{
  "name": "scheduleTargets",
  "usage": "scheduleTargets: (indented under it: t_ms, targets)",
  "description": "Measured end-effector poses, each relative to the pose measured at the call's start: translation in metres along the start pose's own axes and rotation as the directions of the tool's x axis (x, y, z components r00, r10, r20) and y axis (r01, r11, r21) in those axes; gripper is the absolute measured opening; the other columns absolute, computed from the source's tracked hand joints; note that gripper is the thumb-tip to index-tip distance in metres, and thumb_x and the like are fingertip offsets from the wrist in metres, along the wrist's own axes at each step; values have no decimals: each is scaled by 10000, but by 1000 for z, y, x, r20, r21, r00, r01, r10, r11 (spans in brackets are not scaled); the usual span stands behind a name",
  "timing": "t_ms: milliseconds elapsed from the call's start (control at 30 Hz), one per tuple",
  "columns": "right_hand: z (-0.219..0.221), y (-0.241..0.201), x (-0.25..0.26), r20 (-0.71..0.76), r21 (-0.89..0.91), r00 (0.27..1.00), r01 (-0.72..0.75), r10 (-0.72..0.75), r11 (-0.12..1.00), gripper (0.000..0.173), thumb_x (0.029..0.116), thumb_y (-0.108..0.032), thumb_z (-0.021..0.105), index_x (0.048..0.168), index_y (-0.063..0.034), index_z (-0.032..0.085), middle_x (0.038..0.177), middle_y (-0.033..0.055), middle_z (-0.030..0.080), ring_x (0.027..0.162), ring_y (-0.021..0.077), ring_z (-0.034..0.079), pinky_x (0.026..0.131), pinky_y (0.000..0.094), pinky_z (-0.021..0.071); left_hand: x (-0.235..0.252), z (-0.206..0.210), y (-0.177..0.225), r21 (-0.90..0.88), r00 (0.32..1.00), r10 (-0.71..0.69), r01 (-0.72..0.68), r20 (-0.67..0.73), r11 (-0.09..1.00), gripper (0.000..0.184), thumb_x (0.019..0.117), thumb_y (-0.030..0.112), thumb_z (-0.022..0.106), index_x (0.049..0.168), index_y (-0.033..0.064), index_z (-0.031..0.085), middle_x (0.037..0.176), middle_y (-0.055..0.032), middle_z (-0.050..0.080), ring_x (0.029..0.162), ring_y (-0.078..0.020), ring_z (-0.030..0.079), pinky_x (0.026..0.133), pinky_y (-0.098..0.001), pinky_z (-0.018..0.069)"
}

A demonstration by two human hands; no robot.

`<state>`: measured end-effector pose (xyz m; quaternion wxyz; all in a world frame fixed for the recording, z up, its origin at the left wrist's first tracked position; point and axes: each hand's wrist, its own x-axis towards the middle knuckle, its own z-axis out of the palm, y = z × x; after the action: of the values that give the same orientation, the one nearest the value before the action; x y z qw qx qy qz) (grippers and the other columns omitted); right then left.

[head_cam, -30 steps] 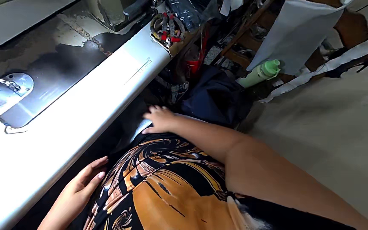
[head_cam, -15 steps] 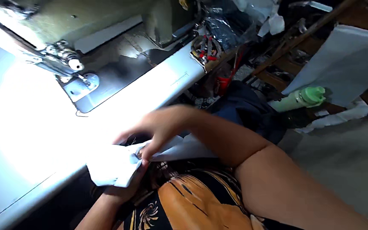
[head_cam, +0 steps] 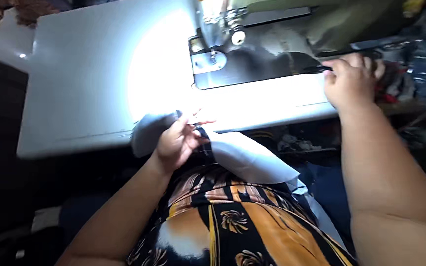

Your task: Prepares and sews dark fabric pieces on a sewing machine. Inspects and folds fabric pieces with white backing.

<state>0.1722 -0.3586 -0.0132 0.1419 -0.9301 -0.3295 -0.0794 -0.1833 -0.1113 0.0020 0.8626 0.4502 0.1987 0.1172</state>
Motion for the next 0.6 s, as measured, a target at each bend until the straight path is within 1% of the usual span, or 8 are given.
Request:
scheduleTargets:
  t_ms: [100, 167, 200, 267, 333, 433, 533, 600]
  targets:
    - [2, -15, -1, -11, 10, 1000, 27, -27, 1000, 381, 1093, -198, 368, 1320, -15, 613, 1405, 312, 534, 1349, 567, 427, 1058, 790, 247, 5, 5, -1, 24, 995, -102, 102, -1, 995, 545, 1131, 334, 121, 1496, 122, 466, 1185, -111, 720, 887, -169, 713, 751, -319, 590]
    - [-1, -55, -14, -25, 122, 988, 157, -155, 980, 383, 1094, -163, 359, 1307, 74, 571, 1283, 352, 600, 1227, 564, 558, 1020, 735, 395, 8, 6, 1, 49, 990, -140, 139, 20, 989, 554, 1131, 352, 119, 1512, 141, 461, 1210, -116, 712, 878, -169, 709, 738, -314, 583]
    - [-3, -83, -24, -31, 197, 965, 262, -261, 945, 365, 1082, -142, 367, 1282, 87, 568, 1185, 343, 642, 1109, 536, 635, 941, 696, 482, 8, 7, 2, 57, 987, -156, 155, 26, 986, 556, 1132, 360, 119, 1520, 152, 459, 1231, -115, 707, 891, -173, 709, 740, -319, 583]
    - [-4, -136, -48, -73, 350, 865, 488, -496, 800, 355, 1028, -88, 391, 1212, 49, 662, 1026, 269, 700, 928, 425, 702, 827, 599, 549, 8, 9, 3, 77, 984, -177, 174, 33, 982, 561, 1131, 374, 117, 1534, 175, 452, 1290, -98, 687, 939, -174, 706, 744, -325, 583]
    - [1, -168, -60, -137, 414, 754, 633, -642, 655, 321, 1011, -195, 487, 1155, -39, 727, 862, 157, 714, 771, 317, 691, 703, 530, 539, 9, 12, 6, 93, 985, -171, 167, 35, 982, 552, 1132, 376, 128, 1539, 177, 444, 1337, -82, 660, 978, -168, 700, 749, -322, 584]
    - [11, -182, -64, -123, 418, 700, 679, -703, 603, 308, 1013, -337, 589, 1148, -108, 744, 960, 109, 722, 885, 284, 691, 788, 526, 519, 8, 13, 8, 56, 988, -151, 149, 39, 987, 534, 1136, 358, 145, 1540, 158, 430, 1404, -91, 587, 1008, -170, 690, 766, -321, 596]
    - [16, -190, -63, -182, 404, 676, 713, -714, 573, 246, 1011, -297, 607, 1095, -116, 751, 942, 101, 706, 849, 266, 677, 725, 479, 511, 9, 13, 10, 37, 986, -165, 164, 36, 986, 522, 1136, 352, 147, 1532, 162, 430, 1391, -77, 599, 1007, -161, 696, 766, -312, 599]
    - [17, -196, -65, -199, 391, 650, 739, -733, 549, 224, 1024, -269, 604, 1115, -132, 755, 979, 90, 718, 886, 262, 685, 747, 474, 516, 12, 14, 8, 23, 985, -171, 170, 39, 985, 519, 1137, 360, 155, 1511, 160, 453, 1347, -74, 620, 1002, -160, 693, 757, -310, 596]
